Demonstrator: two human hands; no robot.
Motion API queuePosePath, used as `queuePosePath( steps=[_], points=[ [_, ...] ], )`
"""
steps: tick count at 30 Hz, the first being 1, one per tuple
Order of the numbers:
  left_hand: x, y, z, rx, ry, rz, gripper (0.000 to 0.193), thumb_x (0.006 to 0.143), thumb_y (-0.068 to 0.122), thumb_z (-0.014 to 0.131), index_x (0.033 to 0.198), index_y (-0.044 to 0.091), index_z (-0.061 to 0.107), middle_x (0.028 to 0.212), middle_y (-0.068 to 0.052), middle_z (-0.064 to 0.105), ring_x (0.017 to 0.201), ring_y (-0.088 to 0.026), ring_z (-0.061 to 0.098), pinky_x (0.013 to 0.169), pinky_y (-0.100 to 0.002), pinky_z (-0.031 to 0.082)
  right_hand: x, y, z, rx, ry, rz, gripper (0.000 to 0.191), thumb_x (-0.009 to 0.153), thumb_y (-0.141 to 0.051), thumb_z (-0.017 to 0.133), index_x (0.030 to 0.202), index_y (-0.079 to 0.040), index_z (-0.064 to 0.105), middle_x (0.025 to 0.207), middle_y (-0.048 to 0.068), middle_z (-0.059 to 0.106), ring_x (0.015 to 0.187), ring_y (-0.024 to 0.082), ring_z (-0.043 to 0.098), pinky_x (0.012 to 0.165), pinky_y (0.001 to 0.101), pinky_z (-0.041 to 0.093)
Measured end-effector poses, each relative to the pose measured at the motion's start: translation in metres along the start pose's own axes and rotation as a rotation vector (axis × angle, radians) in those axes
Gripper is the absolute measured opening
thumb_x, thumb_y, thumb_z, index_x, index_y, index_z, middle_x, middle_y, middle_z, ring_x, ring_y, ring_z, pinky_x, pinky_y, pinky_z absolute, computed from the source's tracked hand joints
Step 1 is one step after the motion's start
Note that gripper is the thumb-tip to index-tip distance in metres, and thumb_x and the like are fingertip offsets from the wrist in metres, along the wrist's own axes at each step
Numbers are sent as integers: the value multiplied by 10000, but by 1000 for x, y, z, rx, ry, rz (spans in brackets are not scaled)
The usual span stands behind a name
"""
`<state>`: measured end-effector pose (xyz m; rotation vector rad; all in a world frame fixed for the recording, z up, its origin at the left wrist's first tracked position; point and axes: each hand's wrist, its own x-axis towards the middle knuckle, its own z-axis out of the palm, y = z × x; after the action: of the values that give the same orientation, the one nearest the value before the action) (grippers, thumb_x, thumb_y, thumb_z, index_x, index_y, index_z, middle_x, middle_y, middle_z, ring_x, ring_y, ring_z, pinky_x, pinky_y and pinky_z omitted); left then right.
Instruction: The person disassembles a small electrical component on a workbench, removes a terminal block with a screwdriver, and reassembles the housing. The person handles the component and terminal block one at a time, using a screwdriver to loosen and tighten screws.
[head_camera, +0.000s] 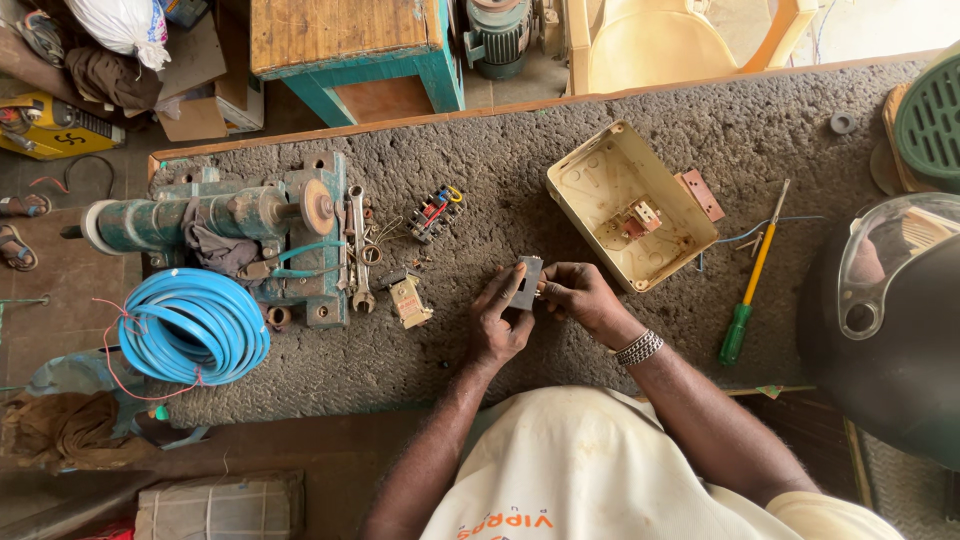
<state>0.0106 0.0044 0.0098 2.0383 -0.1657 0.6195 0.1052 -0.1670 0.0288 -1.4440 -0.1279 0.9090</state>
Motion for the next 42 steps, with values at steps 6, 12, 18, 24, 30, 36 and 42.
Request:
queuePosePath(
  steps=[6, 12, 18, 24, 30, 36, 42],
  points=[
    [-1, 1, 0, 2, -3, -12, 772, 805, -29, 629, 1546, 120, 470, 1365, -220, 641, 1255, -408, 663, 1197, -536, 460, 1, 1, 1, 2, 0, 6, 190, 957, -218, 715, 1019, -39, 707, 828, -13, 693, 660, 54, 597, 582, 224, 510],
    [-2, -1, 2, 1, 2, -18, 776, 796, -29, 620, 1545, 112, 468, 1372, -222, 637, 1270, -417, 657, 1196, -543, 461, -1, -5, -1, 5, -40, -19, 193, 960, -221, 717, 1009, -35, 707, 827, -11, 691, 663, 59, 598, 595, 225, 521],
    [-1, -1, 2, 15, 4, -10, 771, 793, -22, 619, 1539, 103, 472, 1363, -214, 641, 1273, -419, 651, 1198, -545, 457, -3, -8, 1, -34, -19, -5, 199, 951, -232, 718, 1011, -44, 702, 825, -25, 680, 662, 52, 583, 581, 221, 500],
    [-2, 0, 2, -24, 11, 13, 746, 815, -28, 616, 1533, 133, 489, 1408, -209, 617, 1312, -404, 639, 1208, -530, 458, 7, 1, -8, -47, -103, -2, 244, 927, -257, 755, 983, -25, 704, 780, -23, 652, 641, 64, 573, 556, 230, 498],
    [-6, -5, 2, -34, 17, 68, 675, 890, -36, 618, 1517, 186, 505, 1433, -177, 612, 1382, -385, 594, 1254, -554, 402, 9, 7, -15, -80, -202, -6, 312, 937, -310, 762, 981, -10, 691, 741, -11, 625, 632, 72, 551, 547, 236, 474],
    [-8, -7, 4, -43, 20, 67, 675, 909, -41, 617, 1518, 225, 501, 1440, -161, 613, 1389, -366, 594, 1271, -565, 375, -1, -4, -6, -108, -155, -50, 281, 932, -288, 732, 1037, -30, 694, 822, -35, 661, 685, 56, 573, 578, 228, 498],
    [-8, -7, 5, -51, 29, 64, 676, 904, -40, 617, 1514, 231, 506, 1446, -168, 603, 1386, -368, 592, 1263, -570, 369, -8, -14, 0, -177, -72, 12, 231, 940, -240, 721, 1043, -34, 707, 811, -26, 662, 676, 60, 569, 571, 235, 491]
  ],
)
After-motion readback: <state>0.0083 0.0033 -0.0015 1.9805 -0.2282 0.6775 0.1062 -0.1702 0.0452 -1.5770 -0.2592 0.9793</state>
